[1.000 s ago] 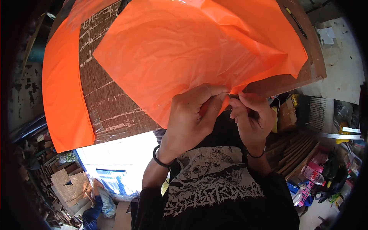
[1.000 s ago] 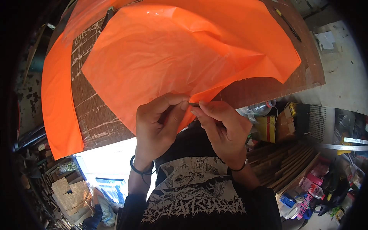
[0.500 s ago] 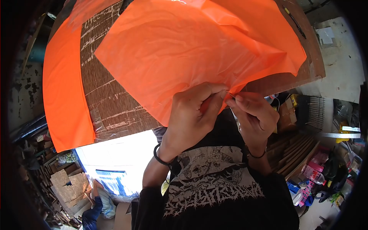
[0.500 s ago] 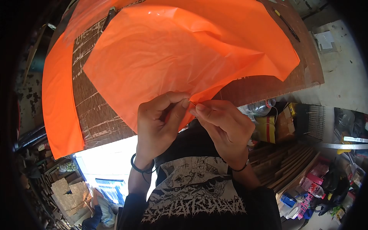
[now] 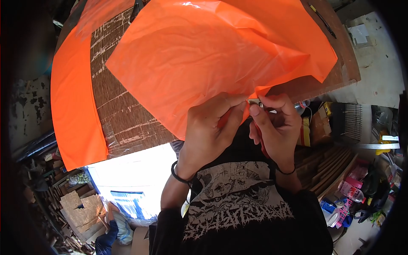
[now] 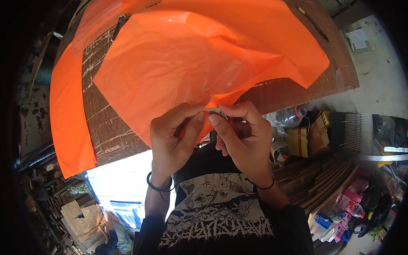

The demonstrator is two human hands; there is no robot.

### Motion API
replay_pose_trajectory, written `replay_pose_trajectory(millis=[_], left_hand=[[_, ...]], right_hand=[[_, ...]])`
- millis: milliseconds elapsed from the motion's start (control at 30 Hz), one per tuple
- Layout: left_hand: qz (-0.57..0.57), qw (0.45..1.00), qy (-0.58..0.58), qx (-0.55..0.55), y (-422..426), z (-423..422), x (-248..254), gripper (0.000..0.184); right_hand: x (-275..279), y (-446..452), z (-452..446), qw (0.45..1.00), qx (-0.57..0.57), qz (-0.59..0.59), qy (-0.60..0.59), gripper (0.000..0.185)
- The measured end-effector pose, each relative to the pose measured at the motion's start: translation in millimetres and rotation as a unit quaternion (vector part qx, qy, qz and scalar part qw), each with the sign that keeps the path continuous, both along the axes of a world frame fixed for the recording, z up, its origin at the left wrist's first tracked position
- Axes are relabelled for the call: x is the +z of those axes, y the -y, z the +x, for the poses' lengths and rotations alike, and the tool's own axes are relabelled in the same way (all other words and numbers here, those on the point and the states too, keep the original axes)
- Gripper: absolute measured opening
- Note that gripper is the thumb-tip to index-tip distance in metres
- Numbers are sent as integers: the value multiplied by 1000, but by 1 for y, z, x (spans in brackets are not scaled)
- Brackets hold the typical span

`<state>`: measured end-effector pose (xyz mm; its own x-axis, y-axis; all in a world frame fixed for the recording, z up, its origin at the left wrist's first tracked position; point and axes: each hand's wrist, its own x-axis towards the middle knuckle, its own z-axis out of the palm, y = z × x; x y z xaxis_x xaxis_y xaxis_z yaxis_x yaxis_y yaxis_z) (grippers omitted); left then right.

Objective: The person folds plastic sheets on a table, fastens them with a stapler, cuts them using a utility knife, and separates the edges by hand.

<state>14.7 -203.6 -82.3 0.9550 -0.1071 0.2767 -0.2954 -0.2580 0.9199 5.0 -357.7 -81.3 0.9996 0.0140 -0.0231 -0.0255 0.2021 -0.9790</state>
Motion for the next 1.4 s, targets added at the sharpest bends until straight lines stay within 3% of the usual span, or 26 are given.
replay_pose_trajectory(millis=[433,500,900,1400], left_hand=[[-40,999,-30,15,2,1,-7,11],[-18,1000,-17,-1,3,1,-5,12],[-69,992,-104,6,0,0,-3,12],[-41,998,-40,6,1,-1,-7,10]], right_hand=[[-12,0,4,998,10,35,45,16],[-12,-1,4,991,4,-10,133,17],[-2,0,-7,997,-30,-58,37,14],[-3,-2,-3,999,-26,-40,19,14]])
